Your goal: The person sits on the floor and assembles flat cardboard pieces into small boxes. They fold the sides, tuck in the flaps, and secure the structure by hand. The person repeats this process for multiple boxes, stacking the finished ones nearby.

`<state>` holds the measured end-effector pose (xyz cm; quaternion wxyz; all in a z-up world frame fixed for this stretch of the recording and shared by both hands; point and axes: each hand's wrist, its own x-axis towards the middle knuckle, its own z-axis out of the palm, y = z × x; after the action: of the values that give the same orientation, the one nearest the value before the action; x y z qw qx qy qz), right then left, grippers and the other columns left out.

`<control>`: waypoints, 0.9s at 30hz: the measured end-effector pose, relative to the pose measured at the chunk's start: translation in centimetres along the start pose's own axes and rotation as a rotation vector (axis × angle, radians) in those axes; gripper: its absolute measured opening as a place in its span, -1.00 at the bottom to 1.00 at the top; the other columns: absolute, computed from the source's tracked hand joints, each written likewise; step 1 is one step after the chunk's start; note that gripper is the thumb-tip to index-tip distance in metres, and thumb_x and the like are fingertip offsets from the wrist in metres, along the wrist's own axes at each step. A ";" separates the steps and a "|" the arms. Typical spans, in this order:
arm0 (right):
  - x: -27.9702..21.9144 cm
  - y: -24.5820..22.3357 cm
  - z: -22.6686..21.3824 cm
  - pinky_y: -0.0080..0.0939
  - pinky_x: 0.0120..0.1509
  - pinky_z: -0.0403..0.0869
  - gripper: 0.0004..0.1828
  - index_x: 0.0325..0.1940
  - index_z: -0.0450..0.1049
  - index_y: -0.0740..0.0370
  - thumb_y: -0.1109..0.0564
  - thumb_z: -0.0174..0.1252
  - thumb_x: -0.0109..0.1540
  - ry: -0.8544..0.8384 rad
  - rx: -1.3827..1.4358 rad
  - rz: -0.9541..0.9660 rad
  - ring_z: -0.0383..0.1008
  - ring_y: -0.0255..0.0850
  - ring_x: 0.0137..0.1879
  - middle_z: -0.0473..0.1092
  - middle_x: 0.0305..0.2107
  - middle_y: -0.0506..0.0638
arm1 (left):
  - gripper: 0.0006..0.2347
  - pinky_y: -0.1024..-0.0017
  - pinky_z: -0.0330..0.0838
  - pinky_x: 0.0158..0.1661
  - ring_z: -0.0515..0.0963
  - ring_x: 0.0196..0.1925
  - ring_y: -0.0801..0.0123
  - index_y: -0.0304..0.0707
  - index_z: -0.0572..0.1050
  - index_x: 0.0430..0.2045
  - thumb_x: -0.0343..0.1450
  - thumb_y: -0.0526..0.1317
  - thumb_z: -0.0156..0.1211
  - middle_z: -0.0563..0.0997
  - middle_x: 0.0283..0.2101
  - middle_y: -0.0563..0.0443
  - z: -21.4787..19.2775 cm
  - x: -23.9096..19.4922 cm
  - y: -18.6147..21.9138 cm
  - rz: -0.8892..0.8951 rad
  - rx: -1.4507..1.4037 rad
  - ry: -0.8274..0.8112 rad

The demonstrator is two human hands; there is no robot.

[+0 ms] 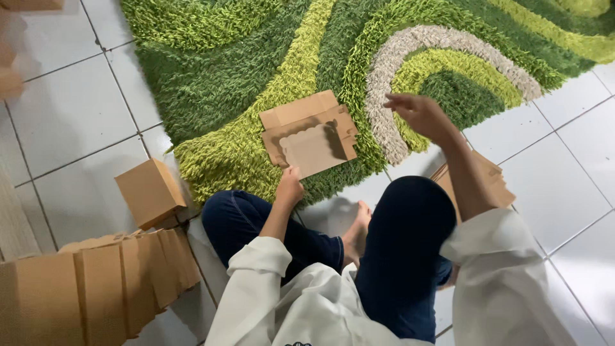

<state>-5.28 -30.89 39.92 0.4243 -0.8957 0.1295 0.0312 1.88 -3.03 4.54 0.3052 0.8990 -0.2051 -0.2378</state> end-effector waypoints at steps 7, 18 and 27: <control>-0.9 0.3 -1.1 -0.17 -0.05 0.42 -0.61 0.16 0.42 0.25 0.38 -0.06 0.27 0.082 -0.023 -0.130 0.48 -0.01 -0.04 0.45 -0.19 0.27 | -0.47 0.04 0.38 0.10 0.14 0.31 -0.21 -0.37 0.10 0.23 0.28 -0.43 -0.19 -0.01 0.34 -0.18 -4.6 -0.9 1.3 -0.151 -0.031 -0.092; -0.9 -3.6 -0.2 -0.59 -0.70 0.07 -0.70 0.03 0.46 0.32 0.38 -0.13 0.31 0.105 -0.065 -0.296 0.07 -0.54 -0.66 0.51 -0.21 0.09 | -0.66 -0.11 -0.02 0.19 -0.01 0.32 -0.22 -0.36 0.34 0.02 0.34 -0.34 -0.09 0.20 0.23 -0.39 -13.5 -3.8 5.8 0.006 0.214 0.202; -6.0 -8.2 -4.8 -0.23 -0.17 0.51 -0.76 0.09 0.41 0.46 0.42 -0.04 0.35 0.049 -0.292 -0.620 0.49 -0.01 0.04 0.46 -0.10 0.25 | -0.79 -0.21 -0.19 0.18 0.00 0.33 -0.16 -0.05 0.47 -0.24 0.30 -0.24 -0.02 0.34 0.09 -0.17 -14.8 -3.7 9.1 0.023 0.322 0.422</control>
<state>-9.25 -28.42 50.14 0.2778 -0.9442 -0.1446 -0.1024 5.04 -1.10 21.97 0.1968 0.9633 -0.1823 -0.0059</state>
